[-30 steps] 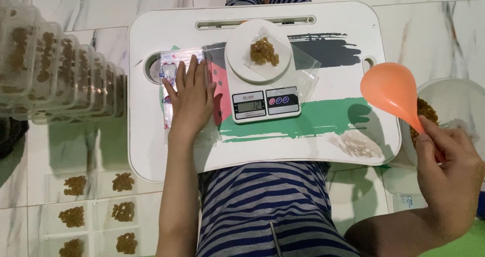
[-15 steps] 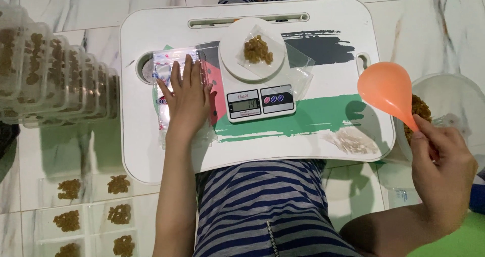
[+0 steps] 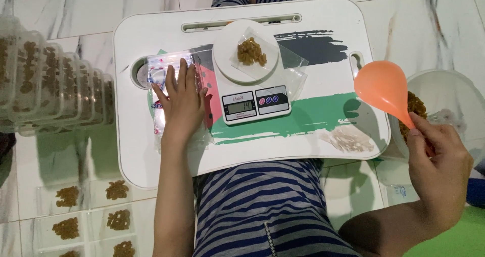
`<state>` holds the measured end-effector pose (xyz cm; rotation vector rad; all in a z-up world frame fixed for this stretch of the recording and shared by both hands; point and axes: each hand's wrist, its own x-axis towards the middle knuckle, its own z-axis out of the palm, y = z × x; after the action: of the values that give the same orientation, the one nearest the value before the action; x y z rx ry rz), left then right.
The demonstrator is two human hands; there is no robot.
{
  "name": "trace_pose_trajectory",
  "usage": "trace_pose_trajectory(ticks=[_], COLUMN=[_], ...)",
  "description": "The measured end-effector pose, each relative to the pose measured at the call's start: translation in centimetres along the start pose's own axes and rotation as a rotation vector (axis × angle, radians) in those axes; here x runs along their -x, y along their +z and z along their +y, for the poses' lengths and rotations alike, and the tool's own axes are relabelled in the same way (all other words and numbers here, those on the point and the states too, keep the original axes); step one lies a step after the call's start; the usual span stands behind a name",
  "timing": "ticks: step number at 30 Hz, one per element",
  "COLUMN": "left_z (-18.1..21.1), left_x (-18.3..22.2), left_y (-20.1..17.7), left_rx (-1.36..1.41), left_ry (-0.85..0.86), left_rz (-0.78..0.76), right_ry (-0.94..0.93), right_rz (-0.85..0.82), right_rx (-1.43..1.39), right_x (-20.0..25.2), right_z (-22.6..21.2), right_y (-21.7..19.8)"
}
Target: Portioning small food items into plastic bags using a digital scale and a scoop.
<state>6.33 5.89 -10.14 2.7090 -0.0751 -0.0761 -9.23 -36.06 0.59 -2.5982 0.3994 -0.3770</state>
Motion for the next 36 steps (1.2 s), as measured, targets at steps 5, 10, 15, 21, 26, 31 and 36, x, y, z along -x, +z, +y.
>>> trace_pose_trajectory(ticks=[5, 10, 15, 21, 26, 31, 36], left_z=[-0.3, -0.2, -0.4, -0.2, 0.4, -2.4, 0.8], left_x=[-0.1, -0.1, -0.2, -0.1, -0.2, -1.2, -0.2], left_y=[0.3, 0.1, 0.4, 0.2, -0.7, 1.6, -1.4], left_rx=[-0.041, -0.018, -0.026, -0.025, 0.019, -0.059, 0.022], left_ry=[0.01, 0.005, 0.002, 0.004, -0.023, 0.019, 0.045], left_rz=[0.006, -0.013, -0.006, -0.001, -0.072, -0.075, -0.085], right_ry=[-0.006, -0.008, 0.046, -0.006, -0.055, 0.194, 0.325], right_rz=[0.006, 0.006, 0.003, 0.007, 0.039, 0.12, 0.115], right_rx=[-0.015, -0.008, -0.019, -0.006, -0.113, 0.099, 0.223], right_x=[0.0, 0.1, 0.0, -0.1, 0.0, -2.2, -5.2], right_z=[0.3, 0.2, 0.0, 0.9, 5.1, 9.9, 21.3], right_y=[0.0, -0.1, -0.1, -0.1, -1.2, -2.9, 1.9])
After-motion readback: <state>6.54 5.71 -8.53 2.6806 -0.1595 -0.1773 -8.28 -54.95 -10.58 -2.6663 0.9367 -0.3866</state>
